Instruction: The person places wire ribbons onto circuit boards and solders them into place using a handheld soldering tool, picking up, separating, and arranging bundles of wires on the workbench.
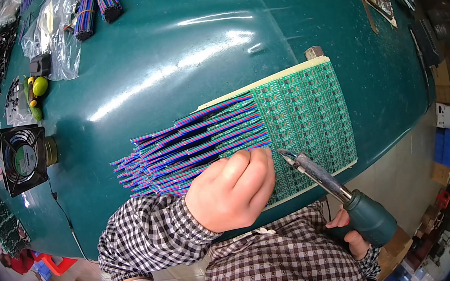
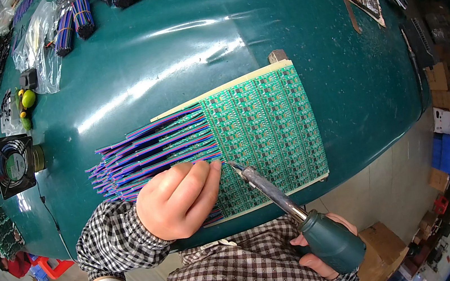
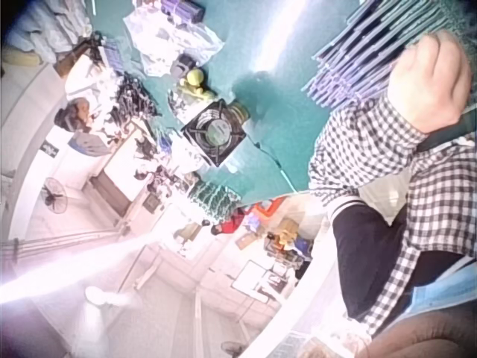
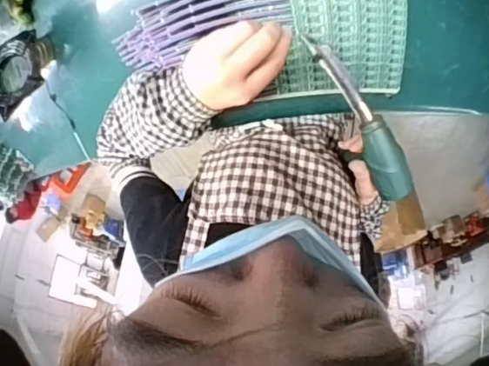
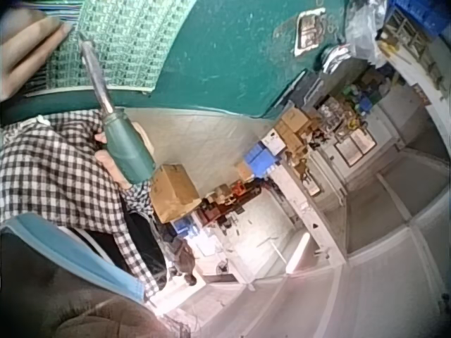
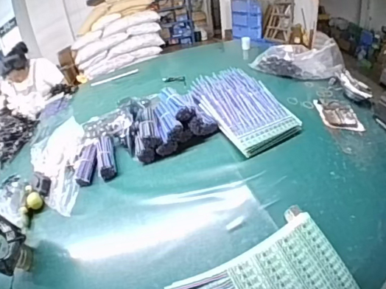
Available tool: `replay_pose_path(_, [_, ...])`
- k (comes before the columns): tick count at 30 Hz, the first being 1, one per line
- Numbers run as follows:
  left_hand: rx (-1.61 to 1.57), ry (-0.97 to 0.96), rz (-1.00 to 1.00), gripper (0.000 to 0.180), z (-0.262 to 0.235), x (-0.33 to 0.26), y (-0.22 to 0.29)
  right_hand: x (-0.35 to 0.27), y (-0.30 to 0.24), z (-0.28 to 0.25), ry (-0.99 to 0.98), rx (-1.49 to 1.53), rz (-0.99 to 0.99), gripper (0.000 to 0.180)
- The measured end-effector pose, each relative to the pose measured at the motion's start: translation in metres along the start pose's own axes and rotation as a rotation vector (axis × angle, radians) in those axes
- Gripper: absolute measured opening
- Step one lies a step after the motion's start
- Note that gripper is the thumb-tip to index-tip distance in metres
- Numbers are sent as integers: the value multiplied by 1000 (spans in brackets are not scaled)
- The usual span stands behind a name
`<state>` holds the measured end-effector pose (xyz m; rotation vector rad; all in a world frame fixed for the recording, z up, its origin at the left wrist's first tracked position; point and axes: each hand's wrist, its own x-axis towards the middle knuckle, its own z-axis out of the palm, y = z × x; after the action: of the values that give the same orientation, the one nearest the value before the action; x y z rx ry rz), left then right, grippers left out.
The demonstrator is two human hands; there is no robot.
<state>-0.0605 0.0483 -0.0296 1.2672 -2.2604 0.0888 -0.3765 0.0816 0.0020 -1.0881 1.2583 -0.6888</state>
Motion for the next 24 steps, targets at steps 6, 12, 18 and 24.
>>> replay_pose_path(6, [26, 7, -2, 44, 1, 0, 2, 3, -3, 4, -6, -13, 1, 58])
replay_pose_path(12, [20, -1, 3, 44, 1, 0, 1, 3, 1, -2, -34, -157, -45, 54])
replay_pose_path(18, [11, -3, 1, 44, 1, 0, 1, 4, -5, 4, -21, -29, -17, 56])
replay_pose_path(24, [16, -7, 0, 44, 0, -1, 2, 1, 0, 3, 24, 91, 27, 65])
